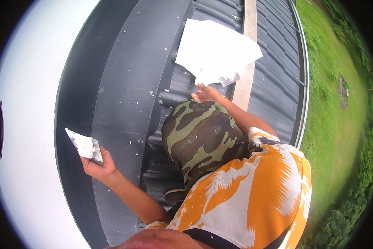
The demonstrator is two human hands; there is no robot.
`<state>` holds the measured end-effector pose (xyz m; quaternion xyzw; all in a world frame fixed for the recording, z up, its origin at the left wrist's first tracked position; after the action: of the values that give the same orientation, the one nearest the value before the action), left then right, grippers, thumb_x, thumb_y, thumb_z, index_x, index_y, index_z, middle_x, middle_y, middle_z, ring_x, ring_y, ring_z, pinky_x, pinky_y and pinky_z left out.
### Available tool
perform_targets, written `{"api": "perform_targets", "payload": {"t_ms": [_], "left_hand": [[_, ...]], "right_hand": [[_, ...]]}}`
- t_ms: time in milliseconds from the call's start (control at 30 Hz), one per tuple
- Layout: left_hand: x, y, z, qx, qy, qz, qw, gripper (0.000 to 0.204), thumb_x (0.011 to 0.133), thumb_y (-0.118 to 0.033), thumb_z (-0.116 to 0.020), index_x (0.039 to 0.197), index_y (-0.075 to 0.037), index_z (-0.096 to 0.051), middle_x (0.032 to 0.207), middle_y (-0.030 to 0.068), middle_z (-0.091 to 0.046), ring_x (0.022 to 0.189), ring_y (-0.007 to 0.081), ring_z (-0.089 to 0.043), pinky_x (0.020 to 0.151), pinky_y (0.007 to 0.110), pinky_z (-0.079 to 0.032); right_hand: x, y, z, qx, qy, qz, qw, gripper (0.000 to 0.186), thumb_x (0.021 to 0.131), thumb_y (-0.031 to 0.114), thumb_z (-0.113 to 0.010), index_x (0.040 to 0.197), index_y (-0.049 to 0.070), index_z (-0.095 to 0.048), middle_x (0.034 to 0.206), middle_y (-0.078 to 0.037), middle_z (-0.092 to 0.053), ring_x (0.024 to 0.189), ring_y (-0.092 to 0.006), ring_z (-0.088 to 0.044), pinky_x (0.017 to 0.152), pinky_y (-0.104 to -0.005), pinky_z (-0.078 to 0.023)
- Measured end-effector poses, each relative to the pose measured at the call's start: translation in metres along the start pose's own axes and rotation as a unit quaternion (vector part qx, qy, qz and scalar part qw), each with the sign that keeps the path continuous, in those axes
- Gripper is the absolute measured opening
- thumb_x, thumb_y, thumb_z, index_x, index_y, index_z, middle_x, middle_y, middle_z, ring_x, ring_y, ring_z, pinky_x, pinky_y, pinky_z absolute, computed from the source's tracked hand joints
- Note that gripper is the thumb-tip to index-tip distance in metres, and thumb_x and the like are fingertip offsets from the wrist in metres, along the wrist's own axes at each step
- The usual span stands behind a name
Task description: The person applies white plaster to a decorative wall section with recessed rectangular panels using a small trowel and a larger hawk. They repeatedly scoop plaster from the hawk and smooth it into the panel edges and corners.
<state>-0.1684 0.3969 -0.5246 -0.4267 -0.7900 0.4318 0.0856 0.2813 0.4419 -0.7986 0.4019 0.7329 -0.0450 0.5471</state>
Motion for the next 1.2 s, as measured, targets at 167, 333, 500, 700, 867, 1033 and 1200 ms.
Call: {"api": "perform_targets", "payload": {"t_ms": [167, 333, 500, 700, 867, 1033, 1200], "left_hand": [[-0.009, -0.012, -0.014, 0.009, 0.010, -0.003, 1.000, 0.036, 0.097, -0.021, -0.054, 0.126, 0.000, -0.057, 0.113, 0.0087, -0.065, 0.099, 0.0216, -0.066, 0.080, 0.036, -0.055], [-0.008, -0.008, -0.024, -0.074, 0.025, 0.066, 0.995, 0.027, 0.097, -0.020, -0.051, 0.117, -0.004, -0.061, 0.106, 0.0055, -0.067, 0.092, 0.0178, -0.067, 0.075, 0.031, -0.055], [0.013, -0.001, -0.051, -0.072, 0.164, 0.180, 0.967, 0.029, 0.098, -0.025, -0.052, 0.116, -0.005, -0.062, 0.103, 0.0035, -0.068, 0.091, 0.0176, -0.066, 0.078, 0.032, -0.053], [-0.031, -0.036, -0.121, -0.084, 0.199, 0.328, 0.920, 0.031, 0.097, -0.022, -0.053, 0.121, -0.004, -0.060, 0.112, 0.0087, -0.067, 0.100, 0.0236, -0.067, 0.086, 0.039, -0.054], [-0.102, -0.085, -0.147, -0.110, 0.195, 0.453, 0.863, 0.034, 0.098, -0.023, -0.052, 0.123, -0.002, -0.058, 0.115, 0.0107, -0.067, 0.102, 0.0258, -0.066, 0.091, 0.041, -0.054], [-0.157, -0.223, -0.176, 0.145, 0.234, 0.230, 0.933, 0.036, 0.098, -0.026, -0.052, 0.123, -0.002, -0.058, 0.115, 0.0111, -0.067, 0.104, 0.0272, -0.065, 0.094, 0.044, -0.052], [-0.209, -0.333, -0.200, 0.122, 0.139, 0.279, 0.942, 0.033, 0.099, -0.026, -0.051, 0.121, -0.002, -0.059, 0.111, 0.0102, -0.068, 0.101, 0.0262, -0.067, 0.091, 0.043, -0.053]], "right_hand": [[0.051, 0.000, -0.002, 0.140, -0.002, 0.054, 0.989, 0.026, 0.104, 0.028, -0.043, 0.090, 0.010, -0.054, 0.075, -0.007, -0.056, 0.062, -0.0160, -0.059, 0.053, -0.0280, -0.056], [-0.018, 0.024, -0.037, 0.033, 0.068, 0.090, 0.993, 0.008, 0.100, 0.014, -0.047, 0.101, 0.006, -0.049, 0.081, -0.010, -0.060, 0.066, -0.0181, -0.059, 0.057, -0.0306, -0.054], [-0.131, 0.107, -0.081, -0.133, -0.019, 0.245, 0.960, 0.018, 0.090, 0.006, -0.060, 0.105, 0.002, -0.052, 0.071, -0.010, -0.058, 0.052, -0.0152, -0.053, 0.046, -0.0285, -0.046], [-0.246, 0.146, -0.172, -0.175, -0.006, 0.286, 0.942, 0.015, 0.082, 0.002, -0.061, 0.096, 0.004, -0.056, 0.064, -0.009, -0.058, 0.047, -0.0144, -0.052, 0.041, -0.0273, -0.038], [-0.316, 0.137, -0.204, -0.221, -0.037, 0.283, 0.933, 0.020, 0.083, 0.015, -0.072, 0.075, 0.006, -0.056, 0.061, -0.004, -0.058, 0.051, -0.0149, -0.057, 0.047, -0.0275, -0.045], [-0.399, 0.143, -0.241, -0.491, -0.150, 0.338, 0.789, 0.026, 0.084, 0.020, -0.072, 0.071, 0.001, -0.060, 0.059, -0.006, -0.060, 0.053, -0.0156, -0.060, 0.050, -0.0321, -0.045], [-0.474, 0.131, -0.234, -0.495, -0.139, 0.248, 0.821, 0.023, 0.079, 0.023, -0.073, 0.074, 0.002, -0.064, 0.064, -0.015, -0.065, 0.068, -0.0288, -0.068, 0.068, -0.0409, -0.051]]}}
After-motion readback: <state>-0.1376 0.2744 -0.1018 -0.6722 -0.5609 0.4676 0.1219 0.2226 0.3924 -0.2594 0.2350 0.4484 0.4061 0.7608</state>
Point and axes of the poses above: each hand's wrist, its own x-axis towards the middle knuckle, its own z-axis out of the back of the hand, y = z × x, the point moved 10 cm from there along x, towards the middle knuckle
